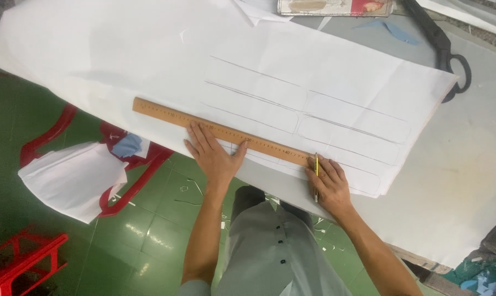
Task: The person uses a ruler and a pencil to draw straight lines on a large piece of white fabric laid out on a table. After marking the measurements, the person uses a pair of scissors to cut the fabric along the drawn lines.
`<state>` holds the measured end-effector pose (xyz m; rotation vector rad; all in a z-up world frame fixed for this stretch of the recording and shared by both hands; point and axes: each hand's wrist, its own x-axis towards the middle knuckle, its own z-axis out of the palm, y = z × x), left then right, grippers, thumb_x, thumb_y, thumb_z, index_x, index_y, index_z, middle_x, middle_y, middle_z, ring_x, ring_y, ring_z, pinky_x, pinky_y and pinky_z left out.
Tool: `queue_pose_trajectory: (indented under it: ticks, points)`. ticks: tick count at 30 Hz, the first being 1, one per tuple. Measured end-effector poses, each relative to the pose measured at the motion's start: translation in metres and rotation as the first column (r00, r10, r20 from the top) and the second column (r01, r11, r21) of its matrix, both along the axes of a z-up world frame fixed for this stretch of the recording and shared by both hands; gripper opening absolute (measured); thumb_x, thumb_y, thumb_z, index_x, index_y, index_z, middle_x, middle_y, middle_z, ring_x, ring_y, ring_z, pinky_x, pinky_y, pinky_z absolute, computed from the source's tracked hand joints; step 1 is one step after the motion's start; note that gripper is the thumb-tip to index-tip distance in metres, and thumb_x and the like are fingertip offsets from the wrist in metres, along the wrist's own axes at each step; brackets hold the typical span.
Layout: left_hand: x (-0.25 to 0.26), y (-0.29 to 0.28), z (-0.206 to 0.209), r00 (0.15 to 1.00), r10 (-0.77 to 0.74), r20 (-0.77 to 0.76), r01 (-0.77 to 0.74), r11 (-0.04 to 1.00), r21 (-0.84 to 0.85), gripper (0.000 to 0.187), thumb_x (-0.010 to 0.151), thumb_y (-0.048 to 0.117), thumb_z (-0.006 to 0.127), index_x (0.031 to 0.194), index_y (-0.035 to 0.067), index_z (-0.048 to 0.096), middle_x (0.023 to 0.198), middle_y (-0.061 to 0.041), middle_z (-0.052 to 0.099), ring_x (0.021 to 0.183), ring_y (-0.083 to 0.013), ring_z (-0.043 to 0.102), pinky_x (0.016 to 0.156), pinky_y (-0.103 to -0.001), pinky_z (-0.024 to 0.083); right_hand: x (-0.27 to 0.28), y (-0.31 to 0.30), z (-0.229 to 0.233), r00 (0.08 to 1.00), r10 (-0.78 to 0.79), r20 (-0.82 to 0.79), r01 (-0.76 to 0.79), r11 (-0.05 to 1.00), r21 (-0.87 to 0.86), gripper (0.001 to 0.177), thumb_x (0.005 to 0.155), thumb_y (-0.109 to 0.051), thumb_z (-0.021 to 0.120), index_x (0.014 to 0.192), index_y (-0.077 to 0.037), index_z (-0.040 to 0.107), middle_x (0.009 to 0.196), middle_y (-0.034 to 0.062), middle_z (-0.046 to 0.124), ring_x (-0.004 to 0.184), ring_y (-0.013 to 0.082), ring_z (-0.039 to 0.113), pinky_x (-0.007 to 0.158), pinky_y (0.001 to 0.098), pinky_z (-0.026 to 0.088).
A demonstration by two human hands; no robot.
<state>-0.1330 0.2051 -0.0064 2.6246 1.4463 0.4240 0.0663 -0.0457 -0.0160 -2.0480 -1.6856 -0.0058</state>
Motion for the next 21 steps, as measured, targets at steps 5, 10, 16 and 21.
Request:
queue_pose_trajectory:
  ticks: [5, 10, 16, 21]
  points:
    - [-0.001, 0.000, 0.001, 1.000, 0.007, 0.015, -0.006, 0.998, -0.062, 0.130, 0.073, 0.059, 0.086, 0.153, -0.016, 0.016, 0.162, -0.037, 0.006, 0.152, -0.0508, 0.002, 0.119, -0.066, -0.002, 0.000, 0.005, 0.007, 1.000, -0.009, -0.024, 0.009, 1.000, 0.002, 0.021, 0.100, -0.016, 0.059, 0.116, -0.016, 0.073, 0.130, 0.0068, 0.073, 0.122, 0.0262, 0.066, 0.105, 0.0473, 0.050]
    - [0.000, -0.002, 0.007, 1.000, 0.016, -0.016, -0.016, 1.000, -0.023, 0.130, 0.071, 0.062, 0.085, 0.153, -0.016, 0.020, 0.161, -0.038, 0.010, 0.152, -0.0518, 0.006, 0.119, -0.067, 0.001, 0.011, 0.044, 0.038, 0.960, -0.001, -0.280, 0.021, 0.997, 0.070, 0.030, 0.095, -0.033, 0.066, 0.116, -0.015, 0.078, 0.098, 0.0007, 0.080, 0.088, 0.0224, 0.072, 0.085, 0.0370, 0.058]
    - [0.002, 0.001, 0.009, 0.999, 0.051, 0.007, -0.050, 0.990, -0.130, 0.128, 0.071, 0.058, 0.085, 0.152, -0.018, 0.021, 0.160, -0.038, 0.012, 0.150, -0.0529, 0.010, 0.119, -0.066, 0.003, 0.032, 0.128, 0.066, 0.847, 0.087, -0.524, -0.144, 0.987, -0.068, 0.017, 0.099, -0.014, 0.066, 0.095, -0.002, 0.077, 0.071, 0.0105, 0.074, 0.064, 0.0276, 0.069, 0.064, 0.0357, 0.059]
    - [0.000, 0.004, 0.009, 0.997, 0.072, 0.027, -0.068, 0.989, -0.133, 0.125, 0.073, 0.064, 0.079, 0.152, -0.016, 0.024, 0.161, -0.036, 0.014, 0.151, -0.0516, 0.011, 0.121, -0.065, 0.004, 0.035, 0.157, 0.074, 0.920, 0.199, -0.337, -0.297, 0.916, -0.269, 0.029, 0.098, -0.017, 0.065, 0.074, -0.002, 0.071, 0.058, 0.0111, 0.068, 0.059, 0.0276, 0.067, 0.061, 0.0355, 0.058]
